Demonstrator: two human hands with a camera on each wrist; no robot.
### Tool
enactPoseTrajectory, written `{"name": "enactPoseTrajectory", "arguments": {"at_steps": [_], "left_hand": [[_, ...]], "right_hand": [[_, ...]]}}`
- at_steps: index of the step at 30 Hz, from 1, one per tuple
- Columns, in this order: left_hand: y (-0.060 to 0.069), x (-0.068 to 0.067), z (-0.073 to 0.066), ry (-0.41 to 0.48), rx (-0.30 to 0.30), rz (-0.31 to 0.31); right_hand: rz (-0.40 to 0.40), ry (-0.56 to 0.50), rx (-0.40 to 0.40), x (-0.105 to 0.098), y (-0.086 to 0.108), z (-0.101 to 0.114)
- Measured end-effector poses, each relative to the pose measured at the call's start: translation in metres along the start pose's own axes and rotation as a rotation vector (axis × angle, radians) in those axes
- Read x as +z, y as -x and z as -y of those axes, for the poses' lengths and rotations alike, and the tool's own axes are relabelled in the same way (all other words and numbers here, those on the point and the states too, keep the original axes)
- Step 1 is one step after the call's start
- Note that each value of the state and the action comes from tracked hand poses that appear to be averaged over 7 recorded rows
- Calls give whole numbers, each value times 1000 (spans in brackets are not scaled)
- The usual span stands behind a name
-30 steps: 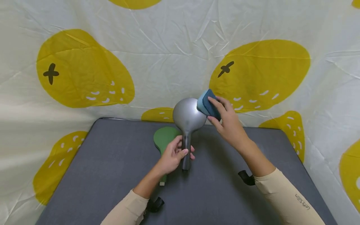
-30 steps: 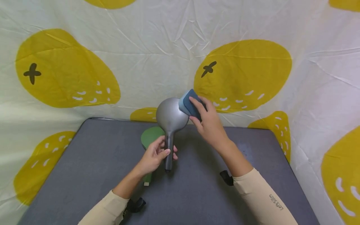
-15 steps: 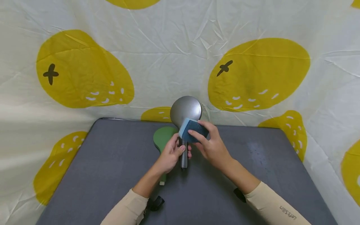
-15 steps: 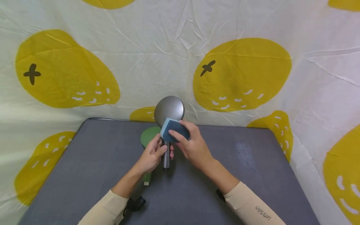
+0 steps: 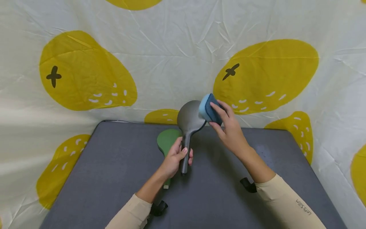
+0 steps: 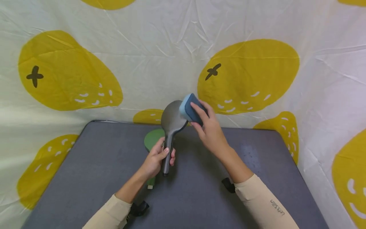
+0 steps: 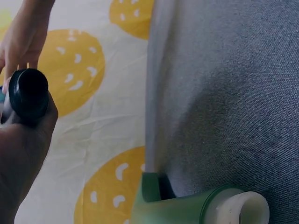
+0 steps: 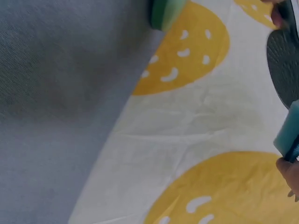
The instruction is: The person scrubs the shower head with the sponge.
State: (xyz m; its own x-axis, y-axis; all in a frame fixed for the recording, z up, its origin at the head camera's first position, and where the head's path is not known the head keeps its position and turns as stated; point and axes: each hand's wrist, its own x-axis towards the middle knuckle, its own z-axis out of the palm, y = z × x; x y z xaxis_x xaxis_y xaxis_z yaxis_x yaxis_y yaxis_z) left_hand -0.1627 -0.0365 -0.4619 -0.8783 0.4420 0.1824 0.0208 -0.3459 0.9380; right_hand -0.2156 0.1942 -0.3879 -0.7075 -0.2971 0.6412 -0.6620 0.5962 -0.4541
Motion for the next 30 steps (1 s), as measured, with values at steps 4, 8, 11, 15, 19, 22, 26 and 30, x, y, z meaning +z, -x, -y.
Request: {"name": "enactPoseTrajectory", "arguments": {"at_steps": [4,8,11,15,19,22,26,30], "left_hand": [[0,3,3,-31,-16,-21],[-1,4,6,-91,-21,-65],[-5,3,7,-114,-17,-76],[-9,0,7,-96,-36,-53],[-8,-5,7,-165,-61,5],[-6,-7,7,-246,-67,63],[-5,-8,6,-286,-53,84],[-5,-8,5,-282,-46,81]], "right_hand": [[36,-14,22,-6,-4,-1],[53,1,-48,-4,0,3],[57,49,-139,2,7,7],[73,122,-292,15,21,12],[98,155,-394,22,28,20],[117,169,-418,23,27,24],[121,179,-410,21,22,23],[88,179,-363,17,13,18]]}}
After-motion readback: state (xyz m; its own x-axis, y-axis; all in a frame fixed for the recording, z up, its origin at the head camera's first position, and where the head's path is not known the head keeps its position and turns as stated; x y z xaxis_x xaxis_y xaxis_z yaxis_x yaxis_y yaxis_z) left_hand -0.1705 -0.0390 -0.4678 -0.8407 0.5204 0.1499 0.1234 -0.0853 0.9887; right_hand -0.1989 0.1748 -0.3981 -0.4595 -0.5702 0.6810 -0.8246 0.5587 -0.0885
